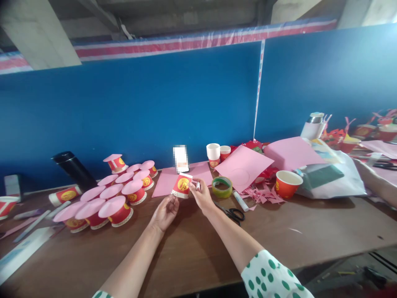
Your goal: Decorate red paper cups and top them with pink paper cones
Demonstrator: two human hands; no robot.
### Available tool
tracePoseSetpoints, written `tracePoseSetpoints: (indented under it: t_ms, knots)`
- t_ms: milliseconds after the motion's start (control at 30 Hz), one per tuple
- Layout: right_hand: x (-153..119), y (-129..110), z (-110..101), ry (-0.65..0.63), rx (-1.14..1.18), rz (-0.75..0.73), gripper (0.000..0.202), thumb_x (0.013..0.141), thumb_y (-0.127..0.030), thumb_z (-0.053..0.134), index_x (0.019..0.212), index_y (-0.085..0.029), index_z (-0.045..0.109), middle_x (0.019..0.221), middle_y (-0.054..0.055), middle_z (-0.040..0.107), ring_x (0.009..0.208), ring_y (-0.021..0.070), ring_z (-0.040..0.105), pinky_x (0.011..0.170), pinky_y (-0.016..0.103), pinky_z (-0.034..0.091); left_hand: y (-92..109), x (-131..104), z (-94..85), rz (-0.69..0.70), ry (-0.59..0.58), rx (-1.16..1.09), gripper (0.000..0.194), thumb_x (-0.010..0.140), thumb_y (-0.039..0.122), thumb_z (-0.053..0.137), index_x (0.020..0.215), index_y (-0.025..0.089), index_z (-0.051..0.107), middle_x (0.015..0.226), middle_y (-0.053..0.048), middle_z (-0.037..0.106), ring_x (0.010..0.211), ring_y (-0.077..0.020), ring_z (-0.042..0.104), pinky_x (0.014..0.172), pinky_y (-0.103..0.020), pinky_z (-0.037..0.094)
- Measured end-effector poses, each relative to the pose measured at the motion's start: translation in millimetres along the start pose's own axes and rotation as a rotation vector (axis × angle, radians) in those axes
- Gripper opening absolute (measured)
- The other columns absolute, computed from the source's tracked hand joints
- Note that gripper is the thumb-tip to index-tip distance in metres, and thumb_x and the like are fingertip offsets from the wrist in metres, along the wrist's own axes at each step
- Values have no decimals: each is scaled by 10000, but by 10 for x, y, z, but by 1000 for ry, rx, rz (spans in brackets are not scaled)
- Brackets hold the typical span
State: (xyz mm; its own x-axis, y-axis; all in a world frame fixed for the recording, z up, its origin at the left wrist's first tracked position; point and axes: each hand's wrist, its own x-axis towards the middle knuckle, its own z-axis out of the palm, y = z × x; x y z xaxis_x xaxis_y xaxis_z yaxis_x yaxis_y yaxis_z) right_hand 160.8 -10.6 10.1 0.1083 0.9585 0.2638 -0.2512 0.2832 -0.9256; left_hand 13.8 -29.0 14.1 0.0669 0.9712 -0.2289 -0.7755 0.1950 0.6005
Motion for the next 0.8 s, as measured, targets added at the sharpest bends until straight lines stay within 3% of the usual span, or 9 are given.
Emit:
tracePoseSetpoints:
  t_ms: [167,267,433,800]
  knots:
    - [-33,-40,28,-55,118,50,437,678,-416,693,1003,-192,506,905,57,665,794,196,654,686,345,546,-3,-28,7,-28,-52,18,99,720,16,594,713,115,595,682,-7,638,625,-65,620,613,-145,545]
    - [-20,-34,24,5,97,38,456,663,-413,703,1001,-190,494,904,57,664,790,200,657,654,328,550,-30,-49,28,-33,-112,78,55,720,97,641,755,121,606,688,-9,633,670,-93,632,638,-186,548]
    - [29,9,-10,150,-51,-31,485,660,-407,695,1025,-187,464,857,51,653,753,194,655,616,303,547,-111,-88,72,23,-234,330,210,691,235,701,855,129,624,821,-59,680,791,-140,647,715,-237,525]
    - [1,-3,-6,131,-260,-142,475,680,-352,682,1045,-192,425,874,43,623,723,171,639,639,290,538,-135,-85,84,37,-217,433,275,672,260,717,885,107,634,879,-109,697,821,-161,653,711,-233,510]
